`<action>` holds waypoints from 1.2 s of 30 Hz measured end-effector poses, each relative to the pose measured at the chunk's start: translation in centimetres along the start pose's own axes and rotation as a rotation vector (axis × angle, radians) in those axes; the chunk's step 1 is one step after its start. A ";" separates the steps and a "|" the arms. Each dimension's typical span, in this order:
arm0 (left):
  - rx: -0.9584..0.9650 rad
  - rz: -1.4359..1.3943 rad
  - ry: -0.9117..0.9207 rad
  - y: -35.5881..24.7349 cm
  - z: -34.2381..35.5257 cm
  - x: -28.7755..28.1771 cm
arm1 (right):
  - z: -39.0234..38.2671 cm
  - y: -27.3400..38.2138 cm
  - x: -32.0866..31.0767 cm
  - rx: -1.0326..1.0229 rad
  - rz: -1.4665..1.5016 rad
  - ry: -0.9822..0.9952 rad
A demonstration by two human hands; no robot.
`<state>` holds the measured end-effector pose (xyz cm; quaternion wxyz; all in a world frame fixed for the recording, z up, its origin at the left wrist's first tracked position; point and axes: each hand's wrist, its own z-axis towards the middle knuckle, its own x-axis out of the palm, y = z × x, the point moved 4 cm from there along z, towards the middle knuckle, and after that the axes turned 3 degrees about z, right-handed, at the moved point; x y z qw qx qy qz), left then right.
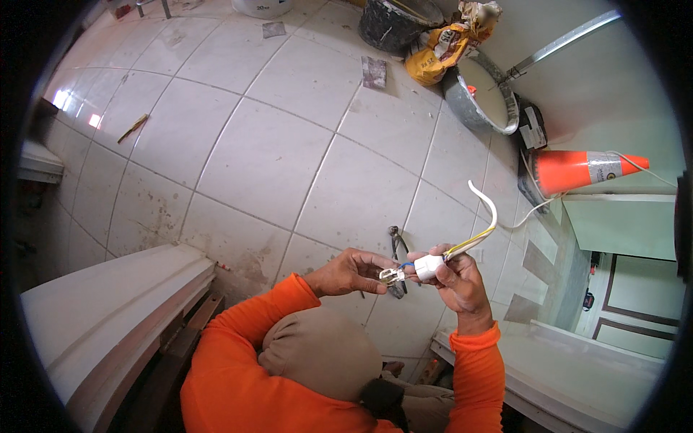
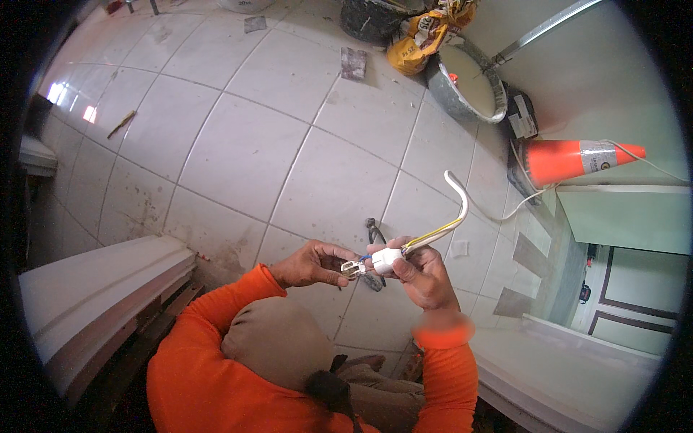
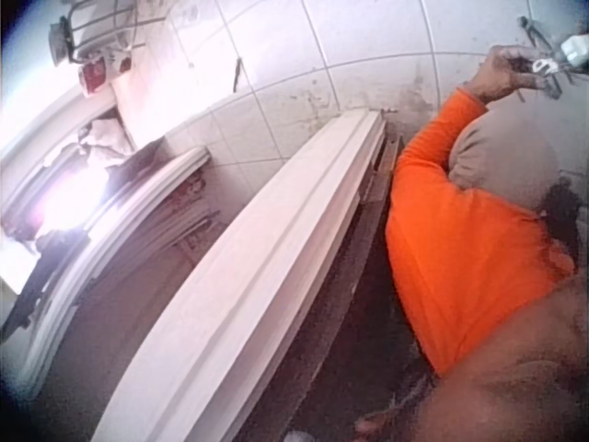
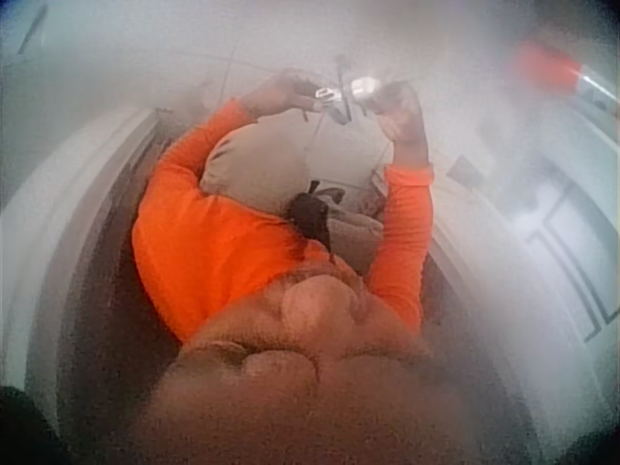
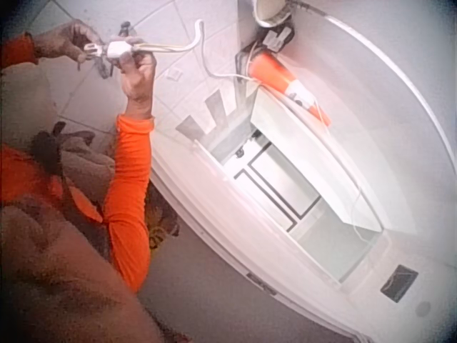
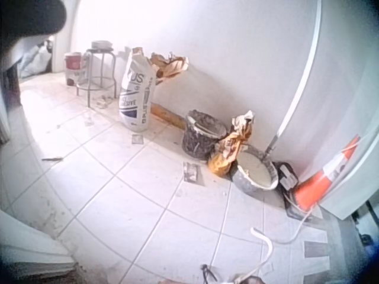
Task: The person connects wires to a white electrical plug using a screwdriver.
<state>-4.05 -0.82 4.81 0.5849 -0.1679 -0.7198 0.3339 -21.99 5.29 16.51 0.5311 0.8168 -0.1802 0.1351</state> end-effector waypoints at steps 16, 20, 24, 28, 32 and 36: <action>-0.028 0.020 -0.011 1.1 0.6 -0.2 | -0.4 0.2 0.9 0.008 -0.231 -0.005; 0.003 0.062 -0.006 0.5 0.6 0.0 | -0.4 0.2 0.9 0.013 -0.261 -0.019; 0.053 0.063 -0.004 0.5 0.7 0.0 | -0.3 0.3 1.2 0.022 -0.296 -0.019; 0.017 0.089 -0.011 0.4 0.7 0.1 | -0.3 0.3 1.2 0.020 -0.305 -0.017; 0.005 0.129 -0.016 0.4 0.6 0.0 | -0.3 0.2 1.3 0.028 -0.332 -0.006; 0.002 0.154 -0.033 0.3 0.6 0.2 | -0.4 0.3 1.2 0.023 -0.344 0.009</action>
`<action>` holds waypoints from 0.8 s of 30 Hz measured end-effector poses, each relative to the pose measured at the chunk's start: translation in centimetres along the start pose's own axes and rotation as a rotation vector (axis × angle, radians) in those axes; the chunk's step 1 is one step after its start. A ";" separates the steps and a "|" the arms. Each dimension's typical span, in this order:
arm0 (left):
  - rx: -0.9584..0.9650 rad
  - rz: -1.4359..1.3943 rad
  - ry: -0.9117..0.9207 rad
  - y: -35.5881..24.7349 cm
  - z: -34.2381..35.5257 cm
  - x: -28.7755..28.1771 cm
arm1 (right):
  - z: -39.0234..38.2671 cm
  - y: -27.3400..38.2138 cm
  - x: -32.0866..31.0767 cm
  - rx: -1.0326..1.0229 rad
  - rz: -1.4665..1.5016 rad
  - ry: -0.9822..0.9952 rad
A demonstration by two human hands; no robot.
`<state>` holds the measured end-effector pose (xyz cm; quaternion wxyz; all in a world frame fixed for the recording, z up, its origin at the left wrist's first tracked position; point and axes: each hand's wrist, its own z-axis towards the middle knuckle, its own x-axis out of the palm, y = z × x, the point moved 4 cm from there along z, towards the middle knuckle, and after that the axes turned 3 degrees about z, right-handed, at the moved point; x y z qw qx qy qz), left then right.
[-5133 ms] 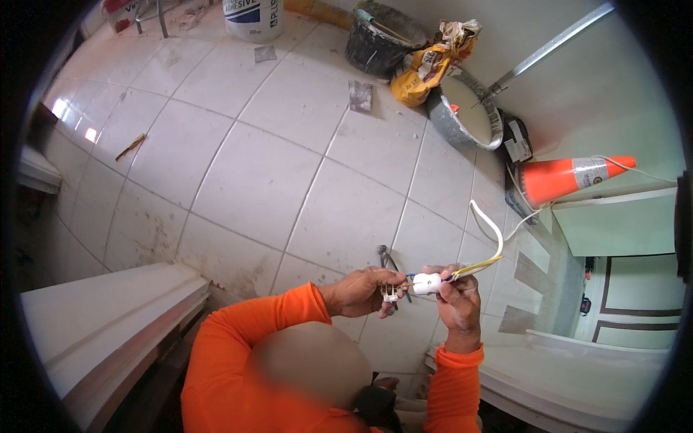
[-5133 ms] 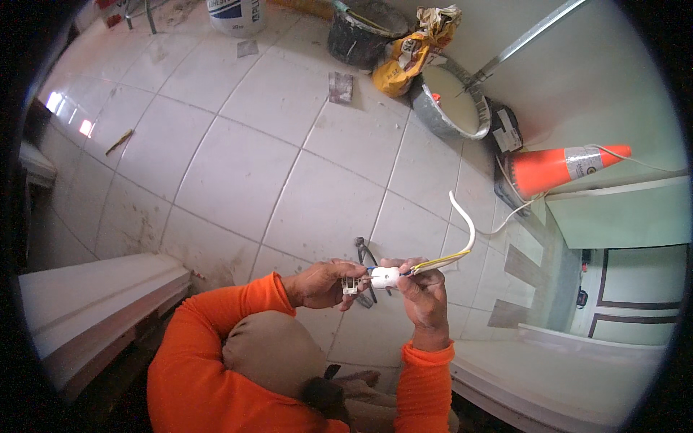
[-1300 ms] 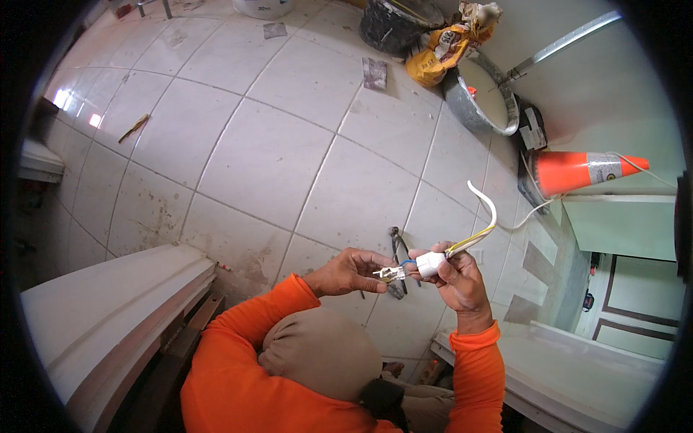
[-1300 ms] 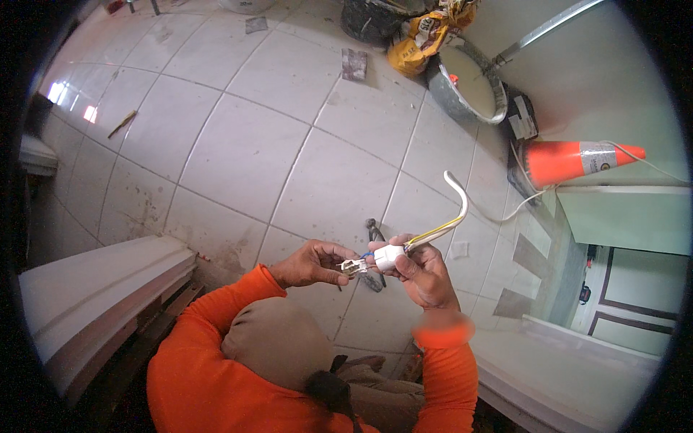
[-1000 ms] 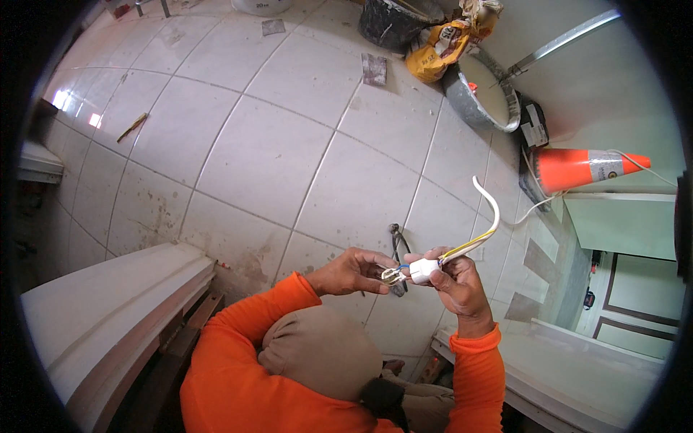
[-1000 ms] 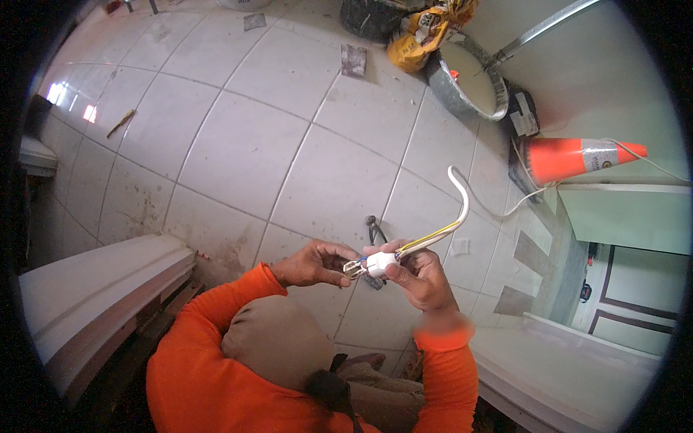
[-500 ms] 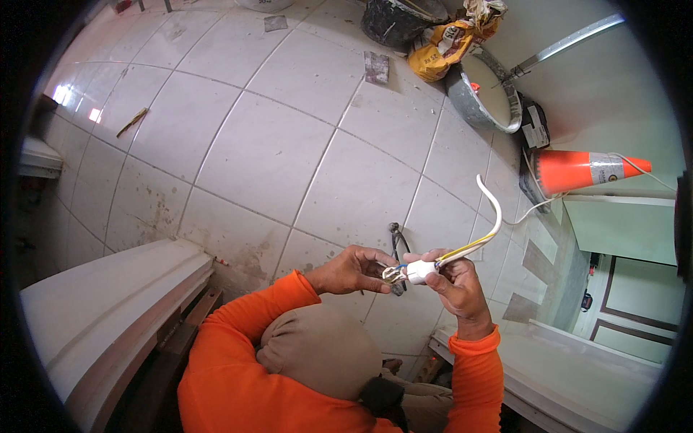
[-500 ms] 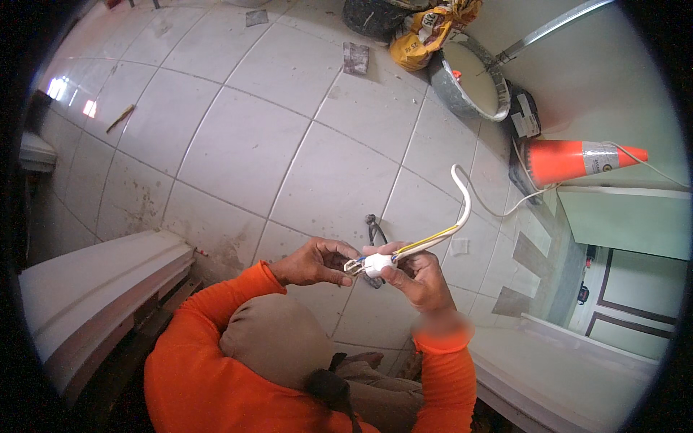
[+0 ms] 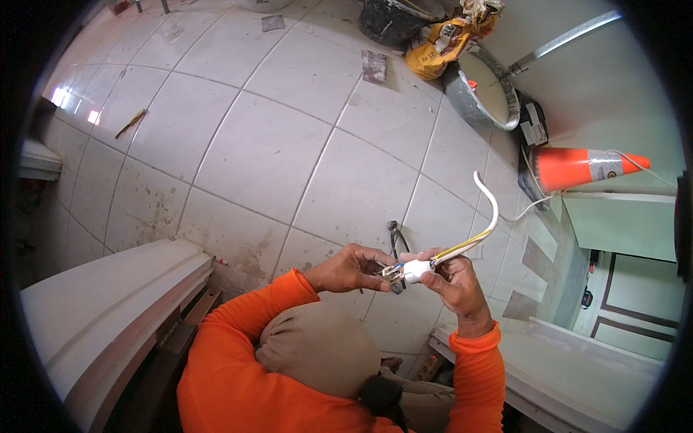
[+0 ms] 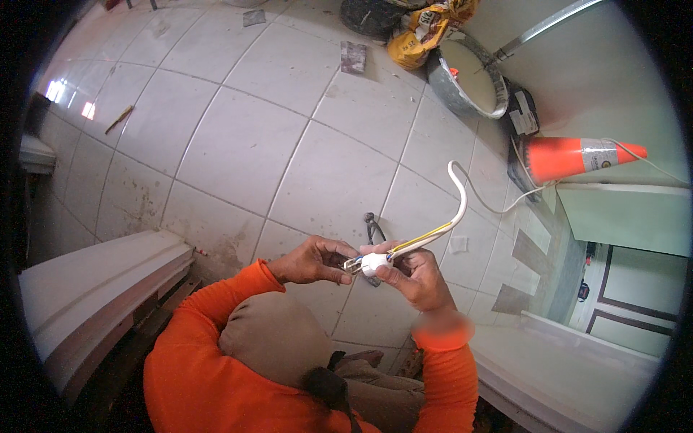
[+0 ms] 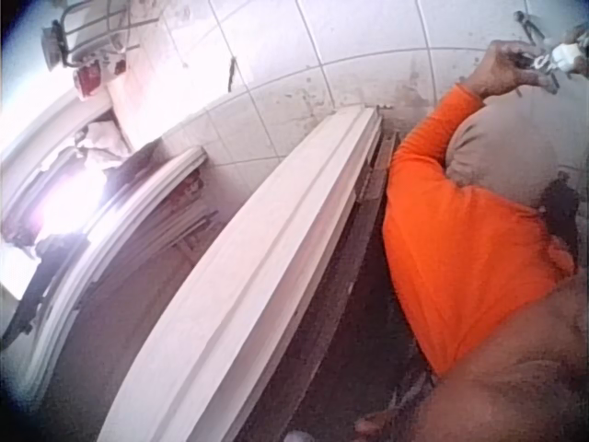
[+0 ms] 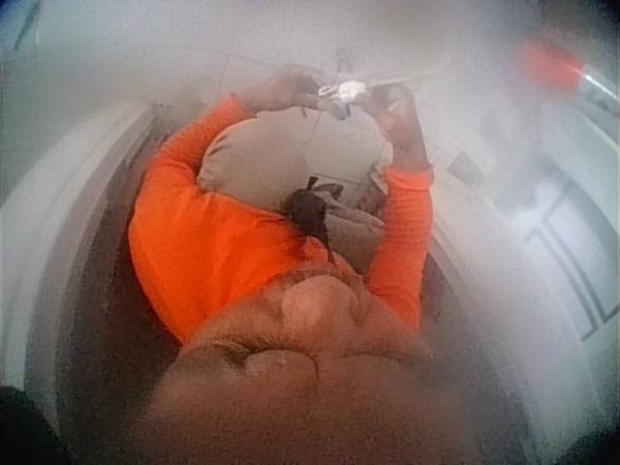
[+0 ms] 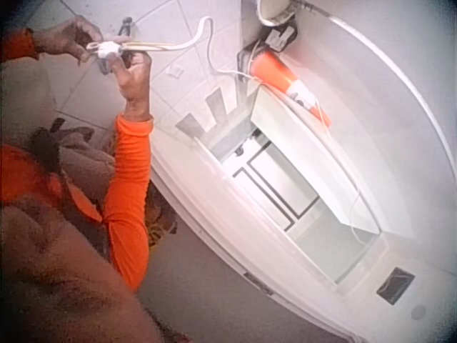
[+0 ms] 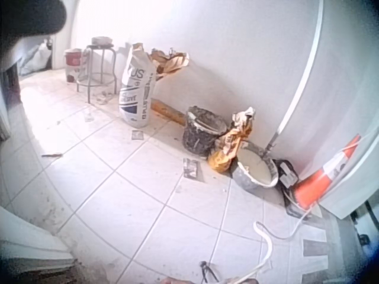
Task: The person connects wires to a white electrical plug using a screwdriver.
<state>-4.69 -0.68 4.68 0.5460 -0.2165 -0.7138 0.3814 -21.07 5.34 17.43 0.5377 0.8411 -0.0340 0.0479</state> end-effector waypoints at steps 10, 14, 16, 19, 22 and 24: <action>-0.043 0.007 0.056 0.4 -0.1 0.0 | 0.0 0.1 -0.3 0.065 -0.060 -0.008; -0.005 -0.016 0.058 -0.2 -0.2 0.3 | 0.1 0.3 -0.1 0.068 -0.010 -0.076; 0.016 -0.022 0.063 -0.4 -0.2 0.4 | 0.2 0.2 -0.2 0.075 -0.011 -0.091; -0.001 -0.005 0.055 -0.4 -0.3 0.3 | 0.1 0.2 -0.2 0.112 -0.027 -0.094; -0.033 -0.007 0.049 0.0 -0.4 0.3 | 0.0 0.1 -0.1 0.113 -0.036 -0.097; -0.029 0.000 0.054 0.0 -0.3 0.3 | -0.1 0.0 -0.1 0.107 -0.040 -0.098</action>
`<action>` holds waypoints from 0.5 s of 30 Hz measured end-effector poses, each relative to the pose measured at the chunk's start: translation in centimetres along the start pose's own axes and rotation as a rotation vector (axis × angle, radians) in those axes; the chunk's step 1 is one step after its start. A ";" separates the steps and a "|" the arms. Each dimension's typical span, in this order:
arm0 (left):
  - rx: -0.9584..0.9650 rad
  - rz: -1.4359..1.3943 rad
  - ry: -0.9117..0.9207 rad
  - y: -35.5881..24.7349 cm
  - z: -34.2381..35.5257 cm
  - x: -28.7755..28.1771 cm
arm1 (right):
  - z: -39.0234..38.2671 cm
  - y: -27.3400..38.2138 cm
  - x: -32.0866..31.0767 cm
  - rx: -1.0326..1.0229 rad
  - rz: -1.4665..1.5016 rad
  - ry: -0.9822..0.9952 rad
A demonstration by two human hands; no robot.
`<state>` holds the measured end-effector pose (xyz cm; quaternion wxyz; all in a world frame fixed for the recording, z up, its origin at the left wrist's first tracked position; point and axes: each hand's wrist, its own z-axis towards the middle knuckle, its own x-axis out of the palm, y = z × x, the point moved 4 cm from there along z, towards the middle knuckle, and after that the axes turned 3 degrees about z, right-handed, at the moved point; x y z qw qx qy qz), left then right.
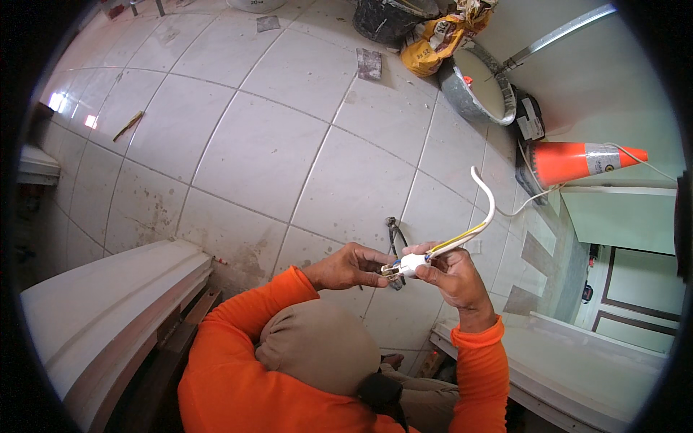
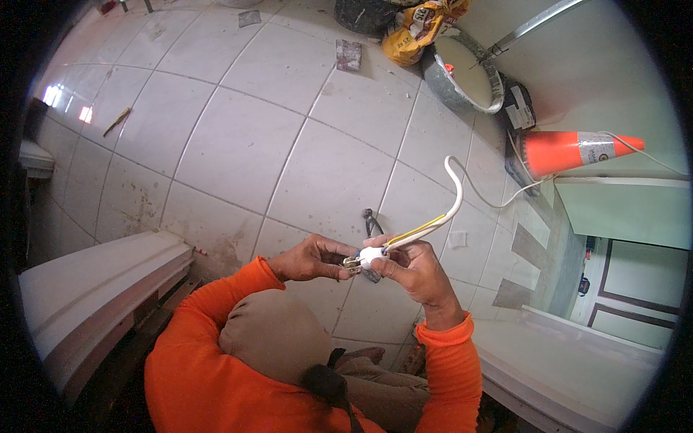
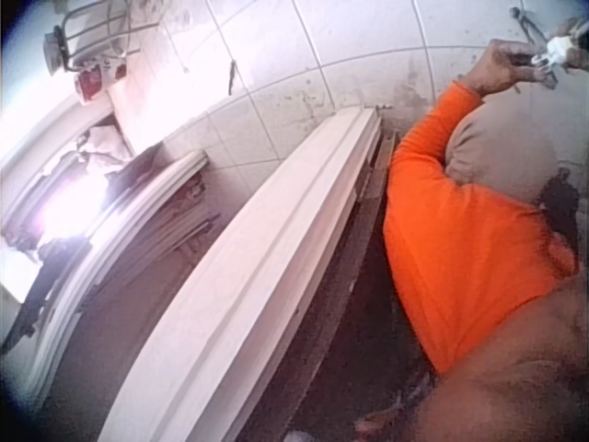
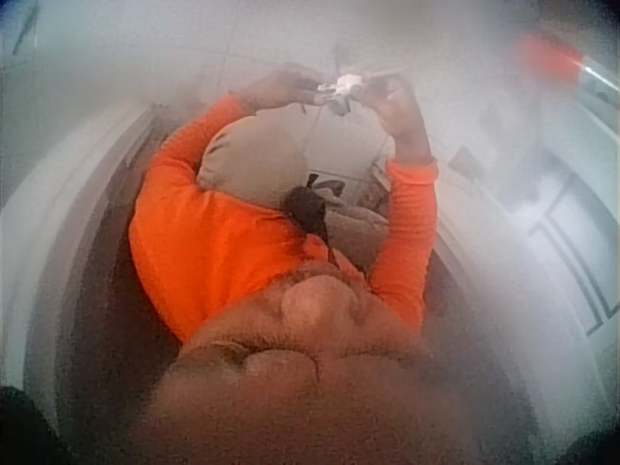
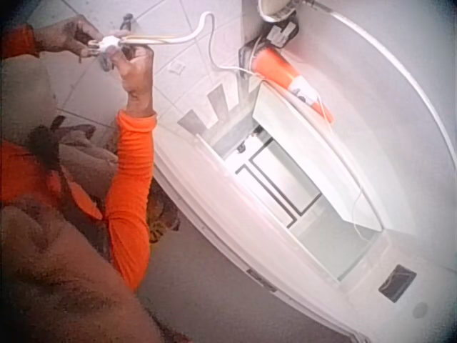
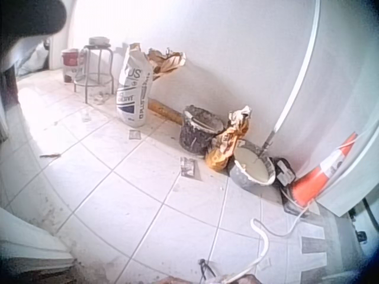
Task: The person connects wires to a white electrical plug using a screwdriver.
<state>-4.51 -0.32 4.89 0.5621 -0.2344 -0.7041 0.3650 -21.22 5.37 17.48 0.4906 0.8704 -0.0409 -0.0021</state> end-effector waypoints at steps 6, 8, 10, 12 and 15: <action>0.011 -0.039 0.028 0.2 0.1 0.2 | -0.2 0.3 -0.1 -0.066 -0.064 -0.023; 0.001 -0.034 0.022 0.2 0.1 0.2 | -0.2 0.2 -0.1 -0.076 -0.057 -0.029; 0.018 -0.035 0.007 0.1 0.0 0.2 | -0.2 0.1 0.0 -0.077 -0.055 -0.033; 0.060 -0.042 -0.014 -0.3 0.0 0.3 | -0.3 0.2 -0.1 -0.068 -0.060 -0.037; 0.060 -0.027 -0.043 -0.9 0.1 0.3 | -0.3 0.3 0.1 -0.141 -0.030 -0.054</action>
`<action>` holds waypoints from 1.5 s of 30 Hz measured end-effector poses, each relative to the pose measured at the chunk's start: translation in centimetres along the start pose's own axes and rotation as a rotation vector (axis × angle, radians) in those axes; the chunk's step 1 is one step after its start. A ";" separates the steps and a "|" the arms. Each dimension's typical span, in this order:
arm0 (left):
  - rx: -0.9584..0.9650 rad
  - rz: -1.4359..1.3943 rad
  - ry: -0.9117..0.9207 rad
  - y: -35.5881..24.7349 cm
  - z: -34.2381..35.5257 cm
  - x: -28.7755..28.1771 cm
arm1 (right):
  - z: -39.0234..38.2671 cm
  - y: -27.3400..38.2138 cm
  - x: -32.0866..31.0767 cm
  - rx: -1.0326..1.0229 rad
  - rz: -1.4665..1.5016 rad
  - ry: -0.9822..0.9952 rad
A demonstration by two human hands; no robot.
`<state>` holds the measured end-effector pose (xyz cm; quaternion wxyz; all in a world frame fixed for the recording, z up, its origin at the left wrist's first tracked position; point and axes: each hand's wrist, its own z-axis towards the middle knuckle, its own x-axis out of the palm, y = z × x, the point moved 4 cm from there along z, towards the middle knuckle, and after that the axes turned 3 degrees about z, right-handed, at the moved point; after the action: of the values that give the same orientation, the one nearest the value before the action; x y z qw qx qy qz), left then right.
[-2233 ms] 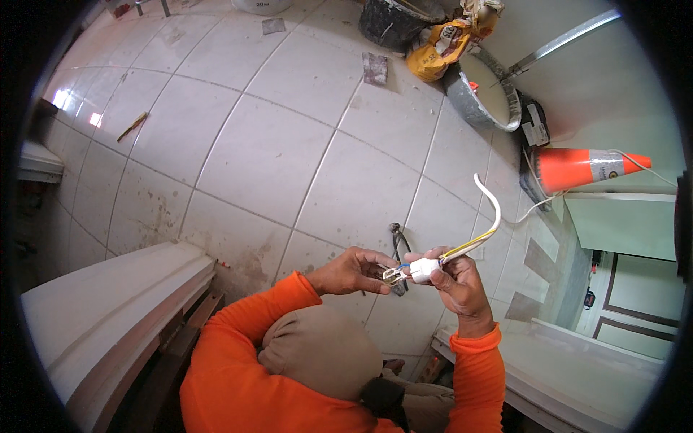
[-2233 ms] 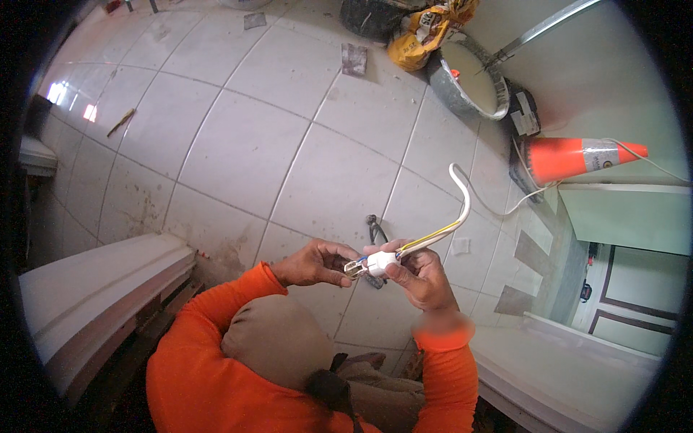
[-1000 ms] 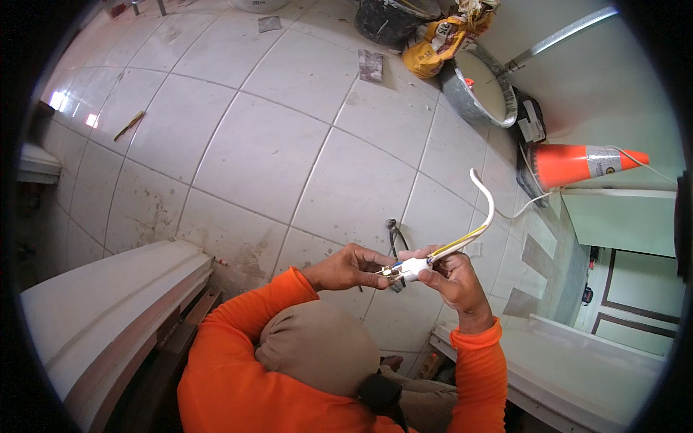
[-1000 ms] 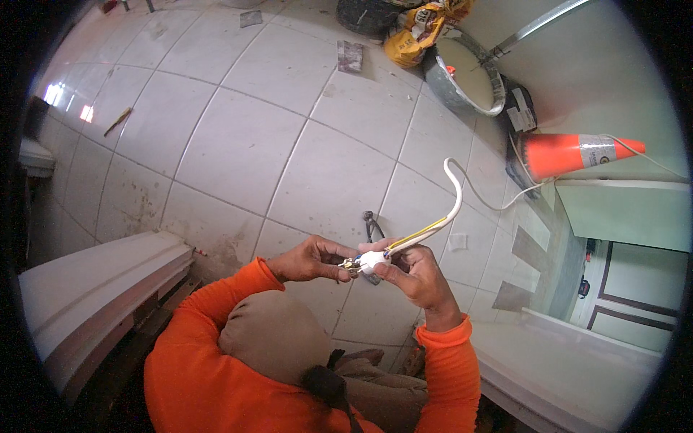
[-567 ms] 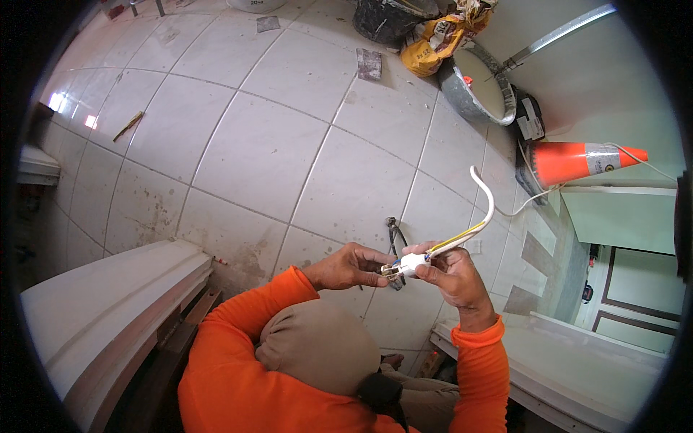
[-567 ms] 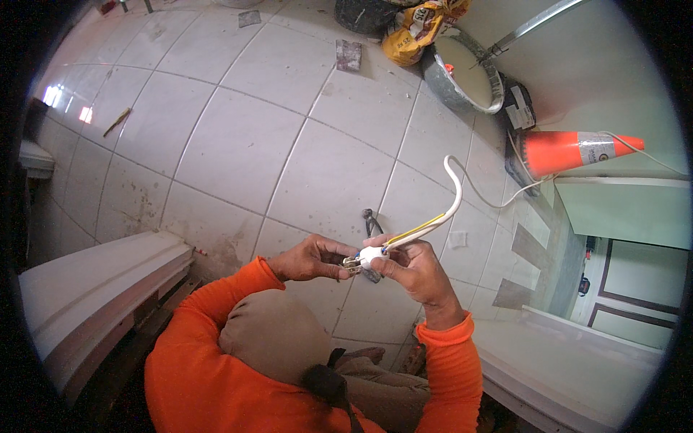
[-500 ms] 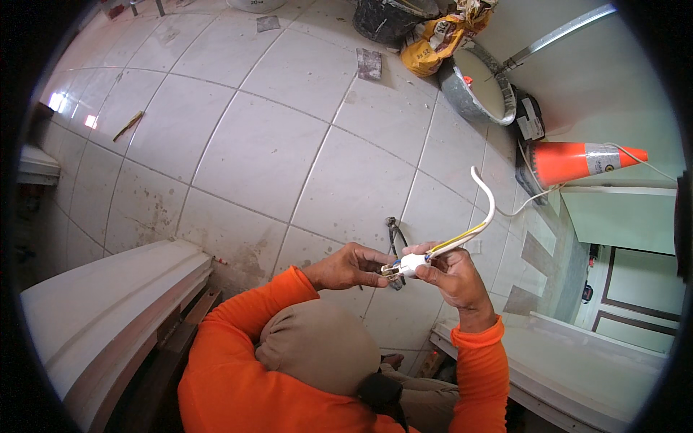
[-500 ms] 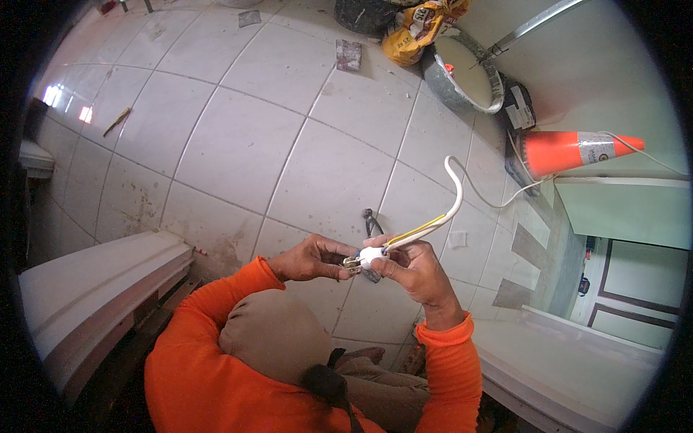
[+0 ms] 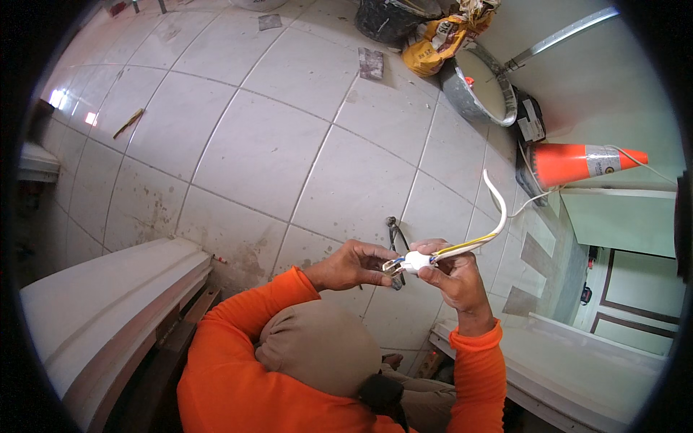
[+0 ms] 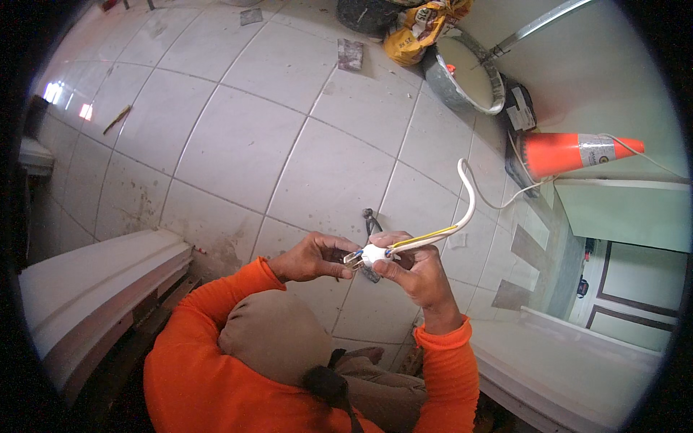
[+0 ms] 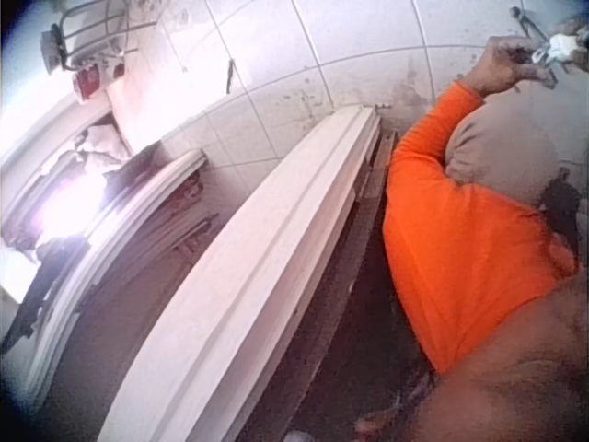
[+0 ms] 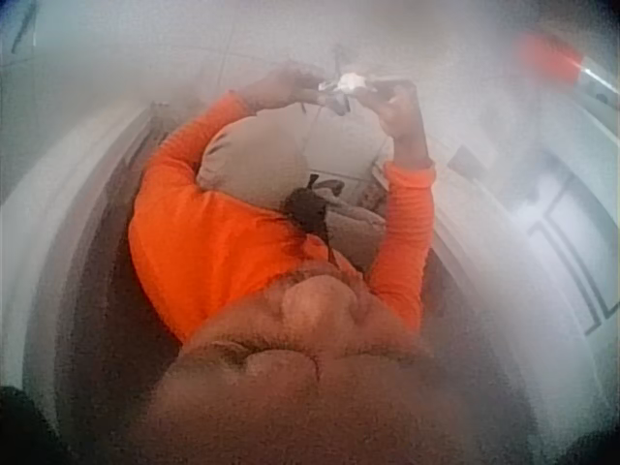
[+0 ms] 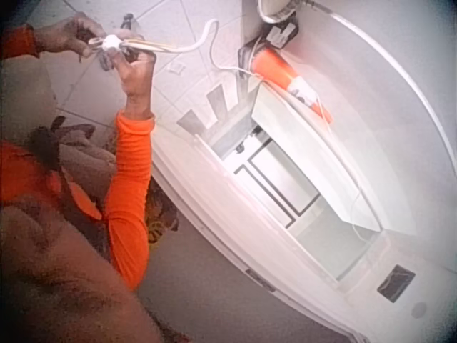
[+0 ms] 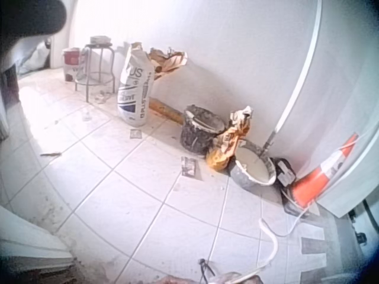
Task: The person connects wires to a white electrical plug using a screwdriver.
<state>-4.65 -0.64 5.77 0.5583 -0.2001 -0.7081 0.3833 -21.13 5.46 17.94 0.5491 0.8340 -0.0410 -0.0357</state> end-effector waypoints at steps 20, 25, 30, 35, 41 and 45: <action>-0.049 -0.097 0.004 0.4 -0.1 -0.1 | 0.4 -0.6 -0.4 0.022 0.041 0.013; -0.039 -0.099 0.005 0.3 -0.1 -0.1 | 0.6 -0.3 -0.4 0.028 0.056 0.036; -0.046 -0.094 0.036 0.8 0.0 -0.3 | 0.6 -0.3 -0.5 0.064 0.087 0.017; -0.056 -0.110 0.049 0.7 0.0 -0.2 | 0.7 -0.3 -0.6 0.050 0.038 0.048; -0.059 -0.156 0.078 0.9 0.0 -0.1 | 0.6 -0.1 -0.6 0.046 0.012 0.075; -0.059 -0.155 0.090 0.8 0.1 0.0 | 0.5 0.3 -0.5 0.058 0.023 0.062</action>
<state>-4.83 -0.15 5.17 0.6113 -0.1780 -0.7067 0.3087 -21.65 4.94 18.04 0.5261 0.8497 -0.0344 -0.0022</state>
